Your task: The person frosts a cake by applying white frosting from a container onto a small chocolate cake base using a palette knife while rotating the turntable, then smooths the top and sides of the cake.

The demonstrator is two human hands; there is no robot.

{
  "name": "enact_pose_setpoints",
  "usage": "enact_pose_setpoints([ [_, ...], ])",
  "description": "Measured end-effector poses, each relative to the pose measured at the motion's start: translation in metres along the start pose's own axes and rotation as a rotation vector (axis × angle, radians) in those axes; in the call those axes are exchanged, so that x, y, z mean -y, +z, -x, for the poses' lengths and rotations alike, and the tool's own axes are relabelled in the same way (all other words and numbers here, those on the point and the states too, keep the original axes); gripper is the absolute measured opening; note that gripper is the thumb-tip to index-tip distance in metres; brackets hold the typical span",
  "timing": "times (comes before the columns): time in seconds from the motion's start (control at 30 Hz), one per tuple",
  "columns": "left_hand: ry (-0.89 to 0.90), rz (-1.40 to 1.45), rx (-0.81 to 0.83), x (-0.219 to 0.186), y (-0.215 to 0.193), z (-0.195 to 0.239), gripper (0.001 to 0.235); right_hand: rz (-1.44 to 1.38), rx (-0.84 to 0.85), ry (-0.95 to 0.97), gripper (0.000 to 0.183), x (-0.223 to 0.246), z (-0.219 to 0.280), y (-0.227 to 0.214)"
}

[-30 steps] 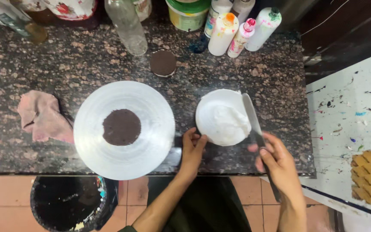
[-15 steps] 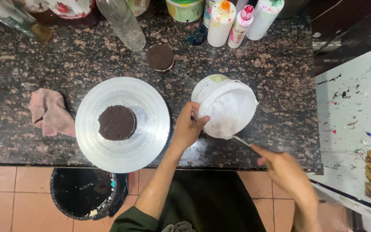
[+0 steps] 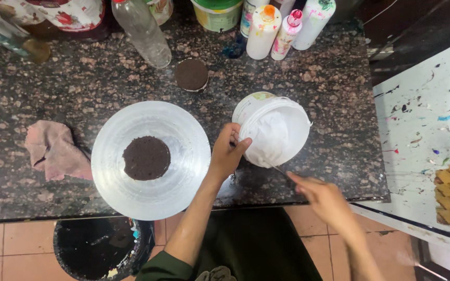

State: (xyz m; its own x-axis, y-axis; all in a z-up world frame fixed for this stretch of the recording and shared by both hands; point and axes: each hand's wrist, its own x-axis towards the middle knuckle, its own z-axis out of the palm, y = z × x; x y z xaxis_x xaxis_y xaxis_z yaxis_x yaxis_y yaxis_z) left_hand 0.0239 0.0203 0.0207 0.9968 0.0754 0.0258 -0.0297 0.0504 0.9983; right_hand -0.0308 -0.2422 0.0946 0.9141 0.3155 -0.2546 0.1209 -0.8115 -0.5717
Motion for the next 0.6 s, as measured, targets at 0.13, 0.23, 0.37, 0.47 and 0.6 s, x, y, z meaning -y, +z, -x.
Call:
enact_pose_setpoints([
  [0.13, -0.017, 0.067, 0.058, 0.002, -0.002, -0.001, 0.025, -0.074, 0.016, 0.091, 0.054, -0.017, -0.006, -0.019],
  [0.23, 0.023, -0.029, 0.057, -0.001, -0.001, 0.0, 0.025, 0.078, -0.113, -0.134, 0.066, -0.026, -0.019, 0.007],
  [0.37, 0.049, -0.042, 0.049, -0.003, -0.002, 0.002, 0.023, -0.192, 0.1, 0.048, 0.063, -0.036, -0.017, 0.047],
  [0.47, 0.005, -0.004, 0.045, 0.001, -0.005, 0.0, 0.021, -0.767, 0.264, 0.296, 0.053, -0.044, -0.01, 0.058],
  [0.6, -0.037, 0.083, 0.026, 0.005, -0.007, -0.006, 0.022, -0.958, 0.253, 0.362, 0.052, -0.041, -0.005, 0.045],
])
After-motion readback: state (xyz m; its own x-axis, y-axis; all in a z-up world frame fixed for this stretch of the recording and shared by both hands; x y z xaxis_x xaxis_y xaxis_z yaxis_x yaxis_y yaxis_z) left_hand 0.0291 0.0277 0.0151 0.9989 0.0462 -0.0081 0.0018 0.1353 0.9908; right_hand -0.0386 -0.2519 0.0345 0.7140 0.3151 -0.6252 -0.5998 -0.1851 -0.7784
